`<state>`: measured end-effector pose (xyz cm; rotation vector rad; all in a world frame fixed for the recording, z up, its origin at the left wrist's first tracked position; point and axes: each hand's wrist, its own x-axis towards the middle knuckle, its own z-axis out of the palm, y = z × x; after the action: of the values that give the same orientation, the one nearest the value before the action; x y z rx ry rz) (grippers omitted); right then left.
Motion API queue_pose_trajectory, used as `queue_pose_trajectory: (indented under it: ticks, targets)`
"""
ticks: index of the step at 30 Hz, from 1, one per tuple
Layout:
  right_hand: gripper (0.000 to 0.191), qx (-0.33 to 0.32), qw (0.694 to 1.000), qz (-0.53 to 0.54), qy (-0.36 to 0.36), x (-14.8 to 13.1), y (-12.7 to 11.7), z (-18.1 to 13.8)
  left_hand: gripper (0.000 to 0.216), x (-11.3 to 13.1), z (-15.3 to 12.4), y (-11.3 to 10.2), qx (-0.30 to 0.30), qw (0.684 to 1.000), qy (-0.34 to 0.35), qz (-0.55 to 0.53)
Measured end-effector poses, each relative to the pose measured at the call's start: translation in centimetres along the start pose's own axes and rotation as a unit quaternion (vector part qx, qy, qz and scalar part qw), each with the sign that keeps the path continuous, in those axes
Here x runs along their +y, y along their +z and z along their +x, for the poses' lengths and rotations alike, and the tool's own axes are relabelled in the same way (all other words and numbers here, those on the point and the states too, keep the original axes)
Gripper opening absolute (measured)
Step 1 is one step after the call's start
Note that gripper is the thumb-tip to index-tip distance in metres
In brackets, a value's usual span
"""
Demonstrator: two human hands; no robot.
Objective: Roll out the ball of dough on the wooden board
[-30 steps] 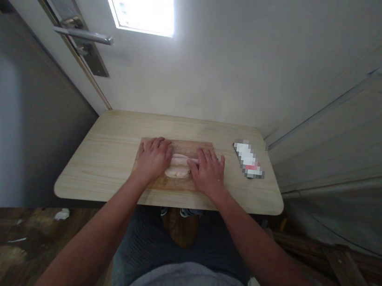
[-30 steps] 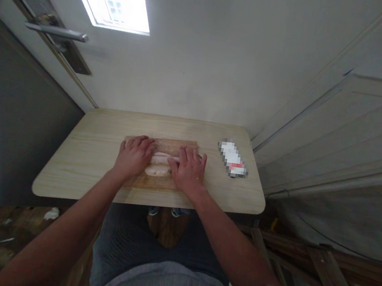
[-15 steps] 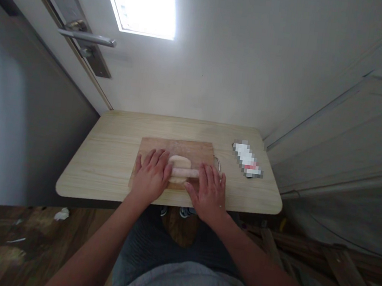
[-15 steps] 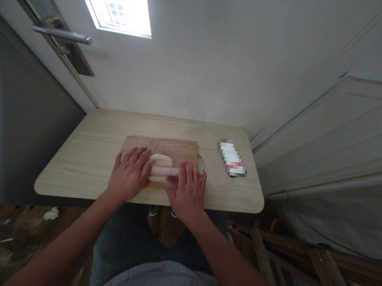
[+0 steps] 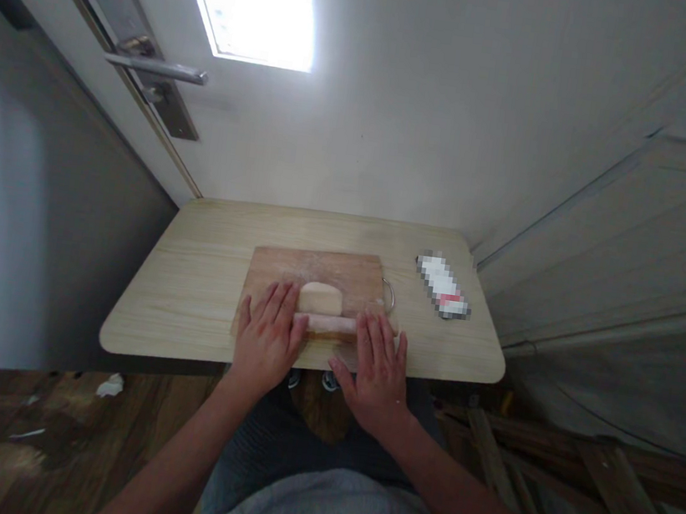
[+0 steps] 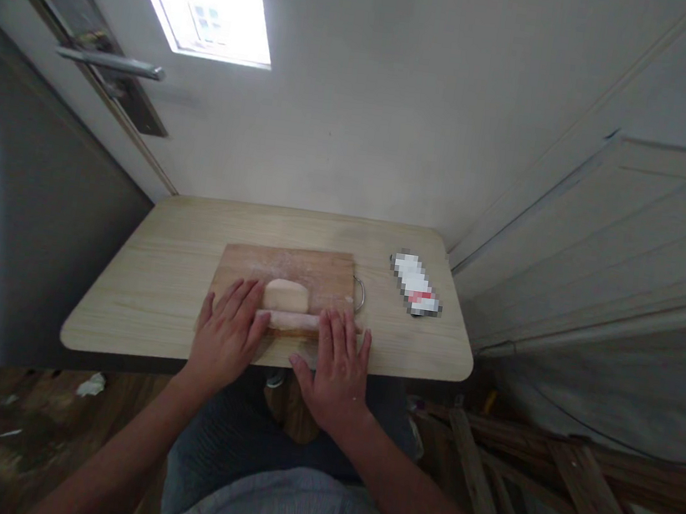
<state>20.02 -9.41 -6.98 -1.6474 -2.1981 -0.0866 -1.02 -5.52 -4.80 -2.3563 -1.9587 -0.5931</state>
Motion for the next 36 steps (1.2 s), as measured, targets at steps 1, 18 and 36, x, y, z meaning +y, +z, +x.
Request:
queue_pose_trajectory:
  ticks: [1, 18, 36]
  targets:
    - [0.075, 0.003, 1.0, 0.0, 0.0, 0.0, 0.1, -0.1, 0.055, 0.0, -0.1, 0.1, 0.001, 1.0, 0.001, 0.0]
    - [0.069, 0.024, 1.0, 0.008, 0.013, 0.5, 0.9, 2.7, 0.053, 0.2, 2.0, -0.1, -0.019, 0.999, -0.027, -0.006]
    - [0.054, -0.008, 0.998, 0.035, 0.048, 2.0, 2.1, 9.2, 0.05, -0.6, 7.8, 0.1, -0.062, 0.997, -0.024, 0.033]
